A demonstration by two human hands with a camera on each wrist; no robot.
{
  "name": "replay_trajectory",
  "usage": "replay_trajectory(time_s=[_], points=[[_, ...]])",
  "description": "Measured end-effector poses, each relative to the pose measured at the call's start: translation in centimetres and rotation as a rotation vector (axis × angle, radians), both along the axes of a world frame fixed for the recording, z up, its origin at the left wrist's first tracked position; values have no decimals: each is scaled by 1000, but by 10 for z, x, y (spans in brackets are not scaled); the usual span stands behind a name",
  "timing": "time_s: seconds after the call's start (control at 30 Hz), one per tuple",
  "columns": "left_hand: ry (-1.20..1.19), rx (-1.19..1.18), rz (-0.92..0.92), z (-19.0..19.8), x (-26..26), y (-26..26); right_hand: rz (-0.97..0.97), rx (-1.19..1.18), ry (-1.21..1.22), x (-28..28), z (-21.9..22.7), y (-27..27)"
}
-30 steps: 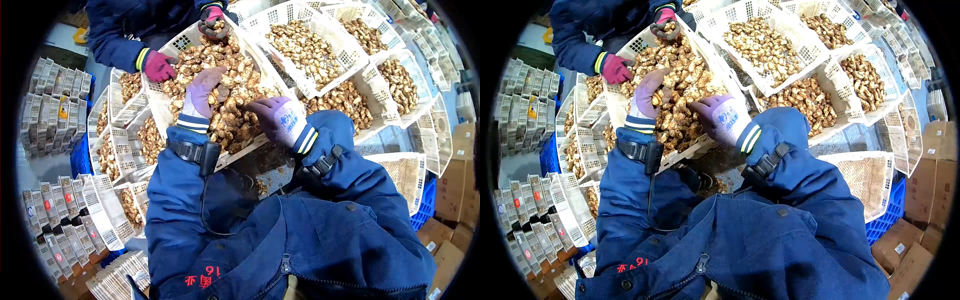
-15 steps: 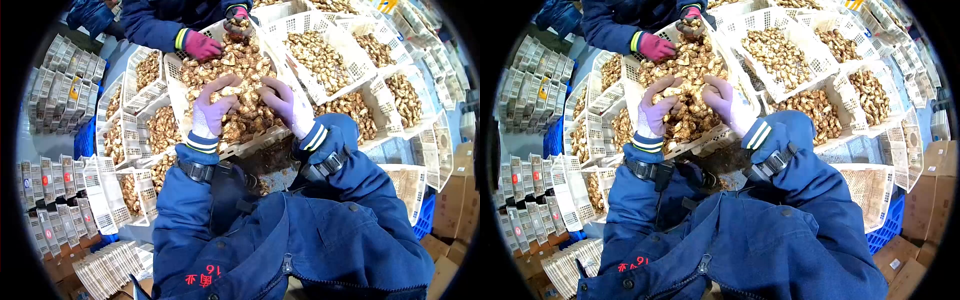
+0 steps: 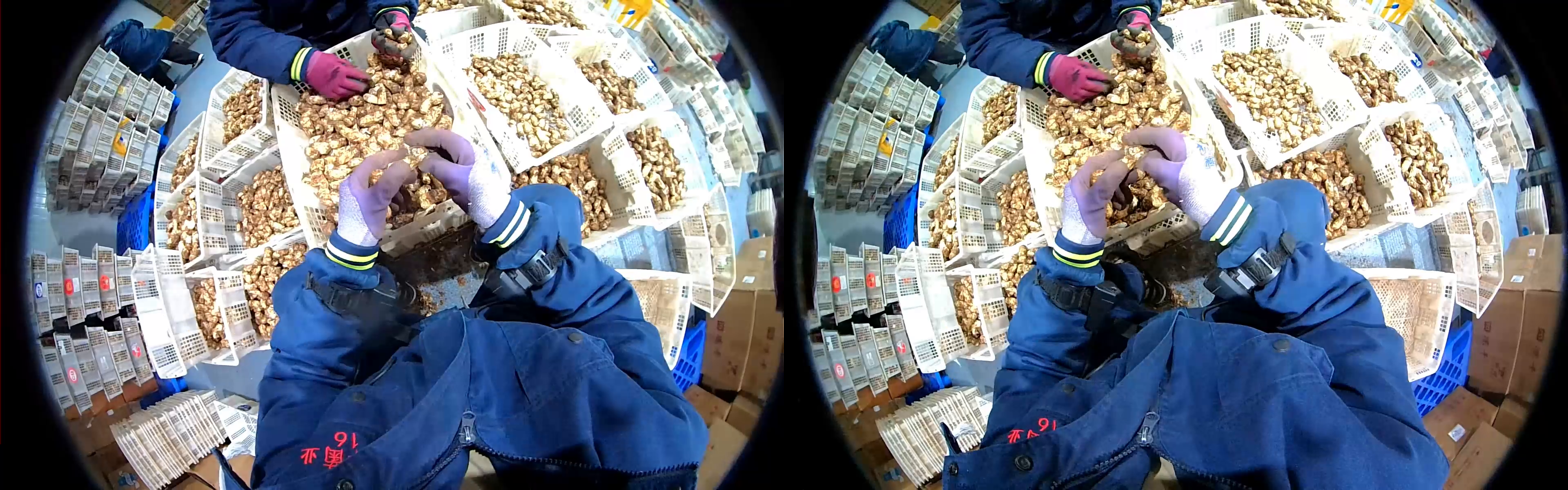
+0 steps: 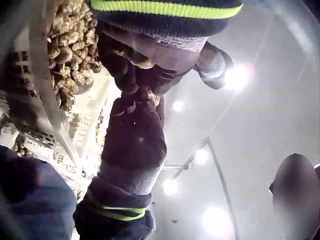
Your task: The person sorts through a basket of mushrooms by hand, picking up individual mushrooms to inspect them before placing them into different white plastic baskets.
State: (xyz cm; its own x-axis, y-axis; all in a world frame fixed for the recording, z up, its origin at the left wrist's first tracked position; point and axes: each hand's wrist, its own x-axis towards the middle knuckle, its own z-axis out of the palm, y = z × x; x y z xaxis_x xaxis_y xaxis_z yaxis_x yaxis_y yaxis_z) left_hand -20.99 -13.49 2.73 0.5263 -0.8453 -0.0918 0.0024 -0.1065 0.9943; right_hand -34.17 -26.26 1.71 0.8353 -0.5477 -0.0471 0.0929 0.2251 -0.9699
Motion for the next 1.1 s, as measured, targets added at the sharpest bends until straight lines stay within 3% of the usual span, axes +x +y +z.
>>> replay_trajectory(time_s=[0.07,0.13,0.17,0.2,0.27,0.33,0.4,0.43,0.53,0.57,0.67,0.7,0.8,0.83,0.93,0.97,1.0,1.03,1.1], points=[[5,-18,37,-3,-1,0,6,-119,70,0,3,-1],[9,-37,23,-9,4,4,-121,-146,50,-1,7,-4],[10,-44,17,-9,7,6,-270,-350,61,7,-18,-14],[12,-17,34,-8,9,7,-299,-566,201,-3,-2,-20],[21,31,64,-6,9,8,-480,-1140,48,-2,-30,-41],[-4,56,78,-13,12,8,-249,-974,282,-14,-42,-37],[85,62,52,-27,16,7,-172,-774,217,-16,-40,-11],[-69,75,80,-34,15,5,-150,-632,138,-13,-43,0],[-47,161,-8,-35,9,4,-60,-319,-103,1,-43,16],[-209,148,-27,-38,11,3,10,-457,67,-1,-38,11],[-369,72,7,-43,-1,3,40,-388,29,-6,-47,6],[-291,199,18,-33,-8,5,32,-411,43,-6,-50,6],[-652,-59,-87,-46,-6,9,92,-376,138,-5,-58,6],[-713,-147,-107,-50,-1,10,60,-432,70,-4,-62,7],[-102,109,125,-22,-3,13,12,-321,113,-10,-37,9],[-8,71,176,-14,1,15,84,-322,218,-11,-33,4],[24,-4,198,-18,10,20,58,-271,175,-12,-30,1],[-311,-44,188,-21,15,23,34,-219,133,-13,-27,-2],[-296,17,161,-15,23,29,-6,-153,7,-14,-16,-4]])
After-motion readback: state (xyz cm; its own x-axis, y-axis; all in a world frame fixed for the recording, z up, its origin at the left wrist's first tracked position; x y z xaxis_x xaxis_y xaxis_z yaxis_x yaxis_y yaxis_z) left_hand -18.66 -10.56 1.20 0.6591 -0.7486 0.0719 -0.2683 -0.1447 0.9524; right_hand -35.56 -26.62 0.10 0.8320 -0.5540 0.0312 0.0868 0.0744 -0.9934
